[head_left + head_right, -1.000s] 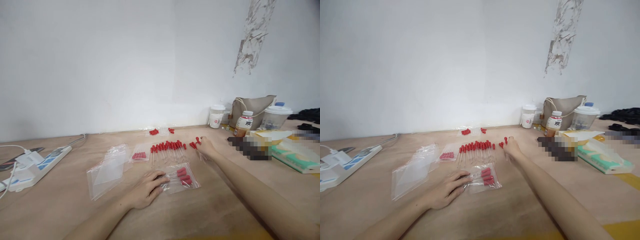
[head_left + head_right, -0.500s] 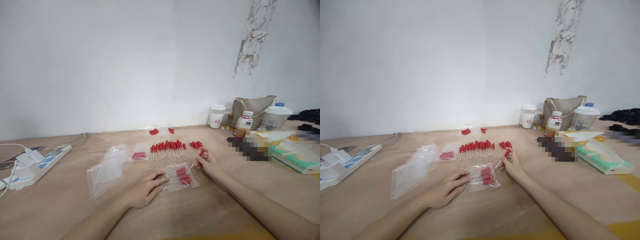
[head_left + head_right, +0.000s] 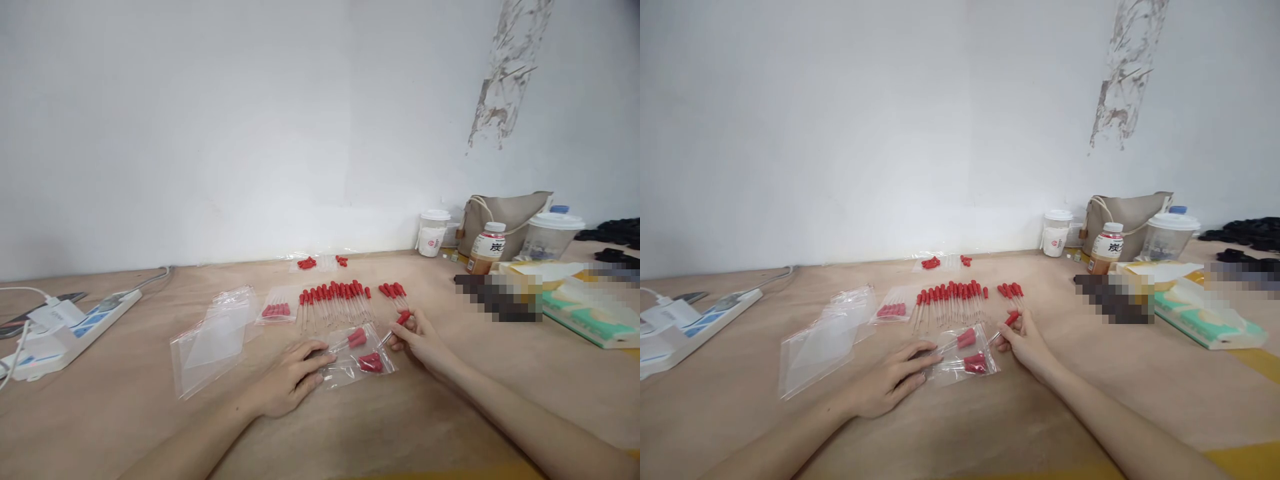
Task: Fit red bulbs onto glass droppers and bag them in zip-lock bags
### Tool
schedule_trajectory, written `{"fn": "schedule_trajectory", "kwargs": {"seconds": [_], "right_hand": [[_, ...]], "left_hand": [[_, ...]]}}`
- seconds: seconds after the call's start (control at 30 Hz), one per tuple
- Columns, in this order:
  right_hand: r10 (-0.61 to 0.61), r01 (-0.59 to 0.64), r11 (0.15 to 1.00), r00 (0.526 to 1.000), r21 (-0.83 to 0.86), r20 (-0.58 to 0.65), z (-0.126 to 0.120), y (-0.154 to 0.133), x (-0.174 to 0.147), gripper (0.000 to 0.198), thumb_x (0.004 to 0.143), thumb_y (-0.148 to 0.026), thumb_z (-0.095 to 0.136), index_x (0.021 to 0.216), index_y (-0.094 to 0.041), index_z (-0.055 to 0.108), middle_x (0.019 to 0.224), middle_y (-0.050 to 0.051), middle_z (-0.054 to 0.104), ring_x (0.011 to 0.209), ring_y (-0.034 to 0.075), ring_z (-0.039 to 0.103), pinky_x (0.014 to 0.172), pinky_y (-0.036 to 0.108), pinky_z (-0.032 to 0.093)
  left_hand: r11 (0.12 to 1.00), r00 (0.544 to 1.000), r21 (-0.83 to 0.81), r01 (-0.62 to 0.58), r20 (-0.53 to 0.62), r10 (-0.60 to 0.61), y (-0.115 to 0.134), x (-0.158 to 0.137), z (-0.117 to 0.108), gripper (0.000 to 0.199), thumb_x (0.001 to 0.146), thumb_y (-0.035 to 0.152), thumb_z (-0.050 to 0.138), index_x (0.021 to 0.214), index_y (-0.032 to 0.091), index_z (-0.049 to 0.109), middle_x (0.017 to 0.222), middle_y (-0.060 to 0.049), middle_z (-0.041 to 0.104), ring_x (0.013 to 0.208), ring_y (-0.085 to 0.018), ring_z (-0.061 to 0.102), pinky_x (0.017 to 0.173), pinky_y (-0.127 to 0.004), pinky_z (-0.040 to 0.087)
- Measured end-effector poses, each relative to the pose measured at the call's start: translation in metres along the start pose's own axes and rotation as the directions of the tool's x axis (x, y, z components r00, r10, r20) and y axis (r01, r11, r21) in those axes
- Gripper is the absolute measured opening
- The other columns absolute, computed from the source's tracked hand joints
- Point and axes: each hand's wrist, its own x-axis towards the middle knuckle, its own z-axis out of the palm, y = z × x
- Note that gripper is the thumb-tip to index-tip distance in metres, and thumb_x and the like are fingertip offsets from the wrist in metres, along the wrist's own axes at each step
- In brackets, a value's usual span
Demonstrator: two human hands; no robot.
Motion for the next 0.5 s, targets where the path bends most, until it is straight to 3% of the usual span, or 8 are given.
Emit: {"fn": "schedule_trajectory", "kwargs": {"seconds": [0.27, 0.37, 0.5], "right_hand": [[0.103, -0.106, 0.989, 0.994, 0.1, 0.03, 0.0077, -0.0025, -0.0039, 0.035, 0.062, -0.039, 0.067, 0.082, -0.02, 0.045, 0.065, -0.004, 0.057, 0.06, 0.011, 0.06, 0.066, 0.027, 0.05], [0.097, -0.093, 0.994, 0.993, -0.06, 0.063, 0.0074, -0.0009, -0.0037, 0.029, 0.062, -0.037, 0.065, 0.08, -0.018, 0.054, 0.065, -0.002, 0.059, 0.059, 0.011, 0.058, 0.065, 0.028, 0.049], [0.006, 0.043, 0.939, 0.99, -0.34, 0.141, 0.0055, -0.0031, -0.0051, 0.029, 0.061, -0.035, 0.065, 0.083, -0.016, 0.06, 0.066, -0.001, 0.061, 0.057, 0.012, 0.054, 0.056, 0.027, 0.045]], "left_hand": [[1.0, 1.0, -0.007, 0.008, -0.016, -0.008, 0.0021, 0.0003, -0.0009, 0.038, 0.089, 0.026, 0.036, 0.127, 0.029, 0.036, 0.129, -0.003, 0.039, 0.118, -0.021, 0.036, 0.099, -0.039, 0.03], [1.0, 0.999, -0.015, 0.026, -0.025, -0.026, 0.0048, 0.0003, -0.0026, 0.042, 0.089, 0.026, 0.037, 0.13, 0.028, 0.031, 0.129, -0.004, 0.041, 0.118, -0.021, 0.036, 0.098, -0.039, 0.031], [0.999, 0.999, -0.03, 0.031, -0.044, -0.032, 0.0055, 0.0, -0.0033, 0.042, 0.088, 0.028, 0.037, 0.13, 0.027, 0.03, 0.128, -0.005, 0.043, 0.116, -0.022, 0.038, 0.097, -0.04, 0.032]]}}
